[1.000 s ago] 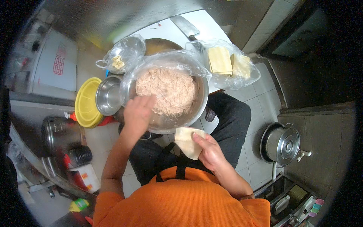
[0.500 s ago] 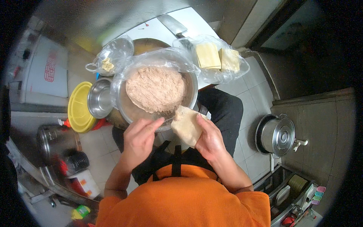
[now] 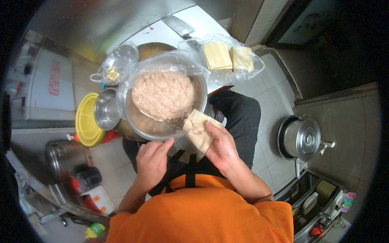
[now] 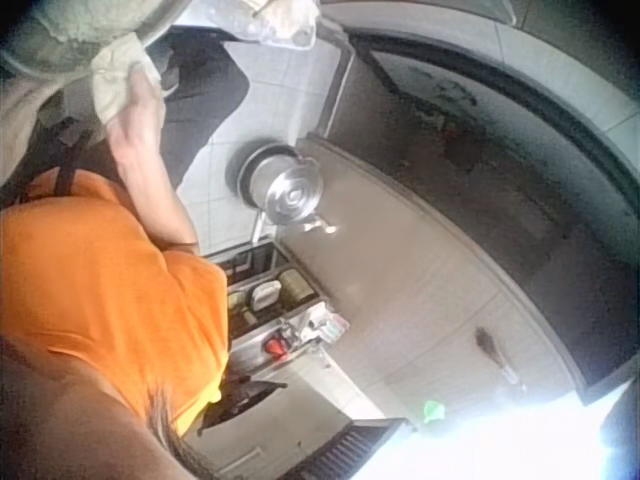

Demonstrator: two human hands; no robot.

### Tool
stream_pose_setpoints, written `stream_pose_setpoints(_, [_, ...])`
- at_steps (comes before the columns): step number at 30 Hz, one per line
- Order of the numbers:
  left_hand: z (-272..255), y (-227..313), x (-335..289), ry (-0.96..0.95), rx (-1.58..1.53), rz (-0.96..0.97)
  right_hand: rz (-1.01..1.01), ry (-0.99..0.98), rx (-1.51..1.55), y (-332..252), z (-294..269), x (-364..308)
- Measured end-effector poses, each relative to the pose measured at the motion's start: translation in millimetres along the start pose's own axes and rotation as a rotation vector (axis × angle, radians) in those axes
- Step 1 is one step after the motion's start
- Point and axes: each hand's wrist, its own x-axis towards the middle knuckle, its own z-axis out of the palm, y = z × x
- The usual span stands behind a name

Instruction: The person scoops a meat mixture from a large bowl using a spoon and places it onto square dumpling wrappers. They fold each wrapper over the filling to form a dumpling and set it aside. The process repeats with multiple dumplings.

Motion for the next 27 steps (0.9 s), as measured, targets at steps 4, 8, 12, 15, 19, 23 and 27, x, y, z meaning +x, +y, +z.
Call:
stream_pose_setpoints(4, [-14, 8, 1, -0.008, -0.388, -0.191, -0.028, 0.012, 0.042, -5, 1, 1])
stream_pose_setpoints(8, [-9, 16, 10, -0.072, -0.444, -0.211, -0.001, -0.036, 0.02, 2, 4, -1])
stream_pose_setpoints(12, [-1, 15, 11, -0.054, -0.313, -0.234, 0.03, -0.051, 0.047, 2, 3, -6])
stream_pose_setpoints(15, [-4, 10, 4, -0.05, -0.261, -0.197, 0.007, 0.015, 0.029, -5, 0, -6])
stream_pose_setpoints(19, [-6, 7, -3, 0.013, -0.224, -0.17, -0.017, -0.03, 0.07, -9, -3, -6])
stream_pose_setpoints(23, [3, 8, 0, 0.083, -0.014, -0.036, 0.025, -0.012, 0.023, 0, 2, -6])
stream_pose_setpoints(27, [10, 4, 6, 0.145, 0.148, -0.004, 0.014, -0.012, 0.044, 2, 5, -6])
